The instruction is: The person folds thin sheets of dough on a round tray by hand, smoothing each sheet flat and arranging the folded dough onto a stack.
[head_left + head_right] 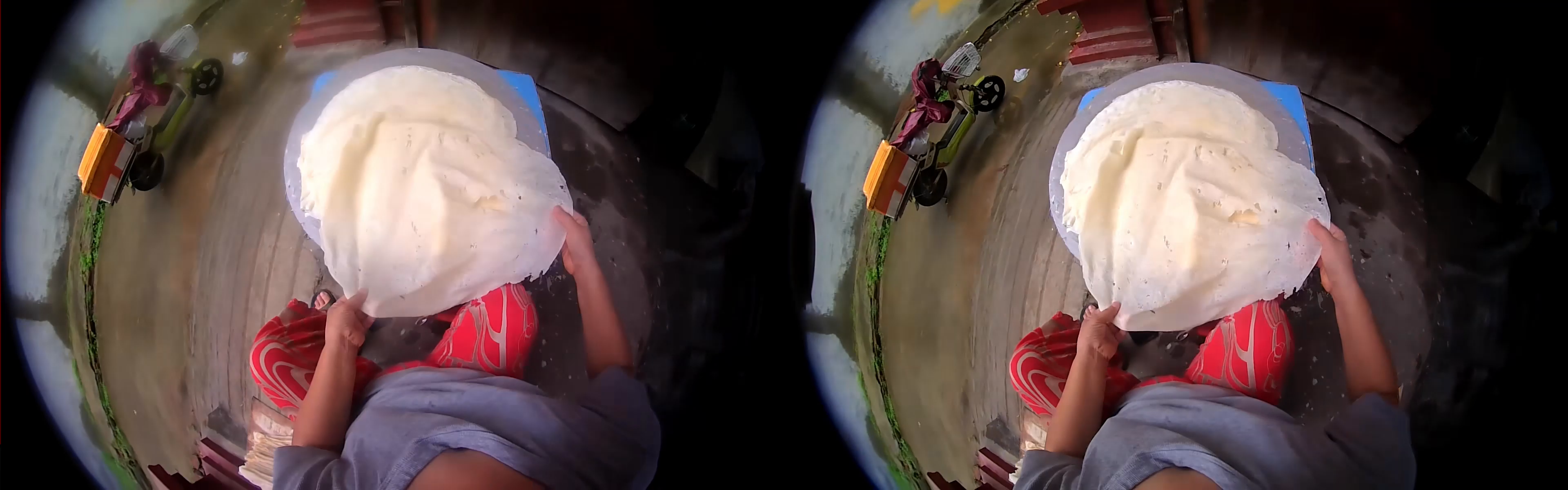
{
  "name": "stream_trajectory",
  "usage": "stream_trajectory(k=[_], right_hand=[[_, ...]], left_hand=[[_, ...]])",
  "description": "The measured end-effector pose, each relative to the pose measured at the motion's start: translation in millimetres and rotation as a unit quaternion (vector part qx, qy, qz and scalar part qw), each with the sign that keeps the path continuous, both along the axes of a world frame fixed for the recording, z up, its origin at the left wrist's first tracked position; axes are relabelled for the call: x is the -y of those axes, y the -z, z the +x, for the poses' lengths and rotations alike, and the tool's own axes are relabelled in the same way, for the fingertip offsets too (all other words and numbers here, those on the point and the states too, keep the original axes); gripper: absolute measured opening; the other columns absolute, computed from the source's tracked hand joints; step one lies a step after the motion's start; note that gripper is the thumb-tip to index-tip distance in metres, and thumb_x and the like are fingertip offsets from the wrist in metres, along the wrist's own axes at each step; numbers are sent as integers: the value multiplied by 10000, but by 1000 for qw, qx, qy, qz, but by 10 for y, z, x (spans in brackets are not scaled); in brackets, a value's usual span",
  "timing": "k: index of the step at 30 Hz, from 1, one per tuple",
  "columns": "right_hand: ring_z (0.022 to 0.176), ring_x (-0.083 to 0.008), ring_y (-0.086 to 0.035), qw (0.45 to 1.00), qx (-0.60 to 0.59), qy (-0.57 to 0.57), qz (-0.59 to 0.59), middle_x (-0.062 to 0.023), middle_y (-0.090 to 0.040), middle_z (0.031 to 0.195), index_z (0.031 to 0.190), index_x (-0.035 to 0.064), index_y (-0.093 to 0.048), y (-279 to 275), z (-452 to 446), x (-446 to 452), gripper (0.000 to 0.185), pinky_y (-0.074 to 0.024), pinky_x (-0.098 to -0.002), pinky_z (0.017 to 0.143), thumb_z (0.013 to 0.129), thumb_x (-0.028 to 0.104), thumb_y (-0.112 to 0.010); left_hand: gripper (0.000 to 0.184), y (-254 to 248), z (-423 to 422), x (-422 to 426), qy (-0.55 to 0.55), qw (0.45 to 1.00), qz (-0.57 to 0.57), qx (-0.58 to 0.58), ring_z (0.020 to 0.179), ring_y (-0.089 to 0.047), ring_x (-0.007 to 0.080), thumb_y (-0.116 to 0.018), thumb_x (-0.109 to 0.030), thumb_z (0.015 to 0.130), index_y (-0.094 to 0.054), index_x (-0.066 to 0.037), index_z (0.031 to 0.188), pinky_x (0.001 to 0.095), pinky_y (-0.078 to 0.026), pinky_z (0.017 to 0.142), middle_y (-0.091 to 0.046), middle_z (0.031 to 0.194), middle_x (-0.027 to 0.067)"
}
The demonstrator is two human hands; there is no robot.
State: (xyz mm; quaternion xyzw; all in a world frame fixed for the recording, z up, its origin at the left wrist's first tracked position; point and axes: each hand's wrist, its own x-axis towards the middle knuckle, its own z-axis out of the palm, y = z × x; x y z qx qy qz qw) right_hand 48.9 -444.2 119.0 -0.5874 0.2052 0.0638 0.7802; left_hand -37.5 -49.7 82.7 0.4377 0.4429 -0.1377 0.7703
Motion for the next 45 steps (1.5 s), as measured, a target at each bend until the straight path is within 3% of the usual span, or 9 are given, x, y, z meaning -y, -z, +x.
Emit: stream_trajectory(k=[5,8,11,15,21,27,33,38,45], right_hand=[[1015,-156,-571,986,132,-88,-55,-76,-585,1142,1229,-11,-474,-424,717,-866,323,-450,-300,883,926,98,-498],[787,-170,-619,964,171,-191,-64,-119,-592,1000,1242,-45,-416,-588,1094,-1711,367,-534,-294,483,924,125,-487],[815,-184,-635,928,169,-328,-45,-157,-589,971,1336,-43,-327,-558,1196,-2402,485,-547,-299,600,934,163,-502],[730,-150,-645,889,162,-426,-40,-114,-632,934,1190,-14,-524,-161,1238,-2570,391,-524,-246,636,915,261,-561],[518,-140,-604,926,-2,-167,-337,-84,-632,706,835,-21,-605,262,1920,-1616,368,-499,-251,470,921,328,-524],[502,-160,-559,947,-30,-81,-310,-60,-589,661,744,15,-606,502,2367,-1446,338,-481,-269,455,819,335,-683],[830,-200,-626,983,-86,-30,157,-84,-651,955,990,22,-593,617,2582,-1449,209,-531,-317,770,825,147,-626],[794,-210,-635,924,18,-53,378,-78,-636,871,912,7,-570,-261,2005,-1487,172,-541,-298,732,861,166,-611],[903,-201,-634,946,239,-101,195,-95,-645,924,964,28,-581,-1087,1626,-618,260,-523,-269,739,928,282,-535]], left_hand=[[145,418,-66,-105,-41,998,-3,-40,744,-537,133,-668,-199,839,-555,-127,893,282,-385,548,-606,900,-22],[146,560,-156,-109,-43,998,-36,-10,594,-490,99,-678,-174,832,-567,-108,902,234,-362,475,-543,739,-34],[218,600,-203,-91,-60,998,-36,-6,521,-470,84,-673,-127,831,-552,-67,1003,223,-388,455,-506,683,-17],[575,759,-305,66,-11,886,459,65,835,-506,188,-710,-126,763,-423,9,1243,305,-453,739,-470,1067,121],[639,302,-97,420,259,659,649,280,1048,-462,386,-761,-255,703,-447,2,1196,443,-372,897,-479,1148,210],[656,374,40,572,308,616,688,227,1014,-473,333,-768,-264,638,-454,-17,1158,416,-362,865,-487,1126,175],[334,278,5,410,247,598,712,272,894,-551,267,-655,-94,682,-575,-43,1002,370,-405,807,-583,938,100],[142,237,-94,172,-11,951,170,256,880,-586,137,-528,-33,834,-600,-14,956,301,-460,822,-635,963,62],[300,-732,-110,-586,-216,904,-209,305,1156,-526,286,-529,-162,851,-566,-18,1111,481,-366,1028,-590,1204,129]])
